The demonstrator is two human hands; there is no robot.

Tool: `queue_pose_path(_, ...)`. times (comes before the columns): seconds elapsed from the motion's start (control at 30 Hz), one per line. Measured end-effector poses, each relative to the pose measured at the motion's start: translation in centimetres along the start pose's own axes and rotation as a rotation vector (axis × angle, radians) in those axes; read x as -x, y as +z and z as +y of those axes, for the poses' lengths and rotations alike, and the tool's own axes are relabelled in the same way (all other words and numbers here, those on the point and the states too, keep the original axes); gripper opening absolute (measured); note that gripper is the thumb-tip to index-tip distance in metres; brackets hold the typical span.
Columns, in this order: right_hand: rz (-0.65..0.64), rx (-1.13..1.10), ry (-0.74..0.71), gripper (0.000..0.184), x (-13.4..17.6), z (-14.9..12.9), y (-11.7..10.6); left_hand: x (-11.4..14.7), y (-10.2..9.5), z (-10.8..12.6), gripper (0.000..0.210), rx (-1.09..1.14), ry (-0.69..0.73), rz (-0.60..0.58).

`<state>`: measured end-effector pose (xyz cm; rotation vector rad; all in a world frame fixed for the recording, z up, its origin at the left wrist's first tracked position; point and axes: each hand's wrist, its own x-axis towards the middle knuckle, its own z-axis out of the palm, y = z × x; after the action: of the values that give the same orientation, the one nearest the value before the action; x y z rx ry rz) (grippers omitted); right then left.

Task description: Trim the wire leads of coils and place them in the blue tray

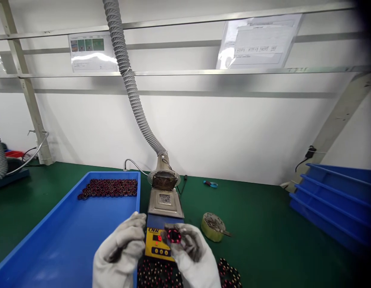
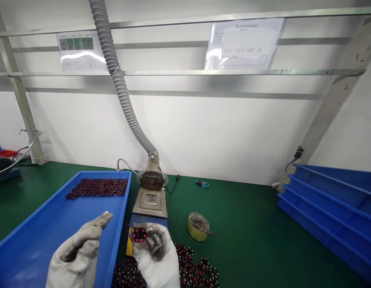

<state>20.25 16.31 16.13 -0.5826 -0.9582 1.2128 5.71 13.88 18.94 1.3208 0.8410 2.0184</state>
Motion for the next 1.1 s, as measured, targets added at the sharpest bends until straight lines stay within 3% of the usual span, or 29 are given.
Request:
queue_pose_path(0.07,0.152,0.117,-0.294,0.027,0.9,0.1,1.0,-0.1,-0.1,-0.1,0.014,0.011,-0.159,0.037)
queue_pose_path(0.13,0.22,0.292,-0.572,0.033,1.5,0.6,1.4,-0.2,0.7,0.0,0.03,0.034,-0.336,-0.126)
queue_pose_path(0.2,0.181,0.485,-0.739,0.038,1.9,1.2,1.0,-0.3,1.9,0.0,0.041,0.086,-0.486,-0.307)
queue_pose_path(0.27,0.031,0.658,-0.82,0.039,2.0,1.7,0.1,-0.1,3.1,-0.2,0.039,0.126,-0.549,-0.293)
queue_pose_path(0.33,-0.094,0.734,-0.856,0.043,2.0,1.9,-0.8,0.2,3.7,-0.6,0.035,0.155,-0.552,-0.187)
queue_pose_path(0.37,-0.087,0.734,-0.868,0.047,1.9,1.9,-1.0,0.4,3.7,-0.8,0.034,0.171,-0.528,-0.122)
queue_pose_path(0.43,0.004,0.705,-0.887,0.051,1.9,1.6,-1.1,0.5,3.3,-1.1,0.034,0.221,-0.468,0.011)
queue_pose_path(0.53,0.097,0.667,-0.903,0.042,1.8,1.0,-0.6,0.0,2.5,-0.7,0.036,0.262,-0.407,0.185)
queue_pose_path(0.6,0.132,0.654,-0.937,0.041,1.7,0.8,-0.1,-0.4,2.5,-0.1,0.037,0.251,-0.448,0.162)
queue_pose_path(0.67,0.156,0.654,-0.968,0.048,1.8,0.8,0.4,-0.6,3.0,0.5,0.036,0.205,-0.541,0.02)
queue_pose_path(0.73,0.152,0.661,-0.975,0.053,1.9,1.0,0.6,-0.4,3.5,0.7,0.029,0.149,-0.605,-0.038)
queue_pose_path(0.8,0.134,0.676,-0.963,0.055,2.0,1.2,0.6,0.2,3.5,0.5,0.02,0.125,-0.555,0.048)
queue_pose_path(0.9,0.12,0.691,-0.94,0.058,2.0,1.3,0.4,0.6,2.7,0.0,0.017,0.17,-0.368,0.215)
queue_pose_path(0.97,0.121,0.686,-0.932,0.059,2.0,1.3,0.2,0.4,2.4,0.0,0.02,0.214,-0.37,0.251)
queue_pose_path(1.0,0.119,0.675,-0.934,0.058,2.0,1.4,0.2,0.3,2.4,0.2,0.024,0.225,-0.431,0.225)
queue_pose_path(1.1,0.084,0.673,-0.926,0.051,2.1,1.8,0.1,-0.2,3.4,1.0,0.029,0.218,-0.607,0.001)
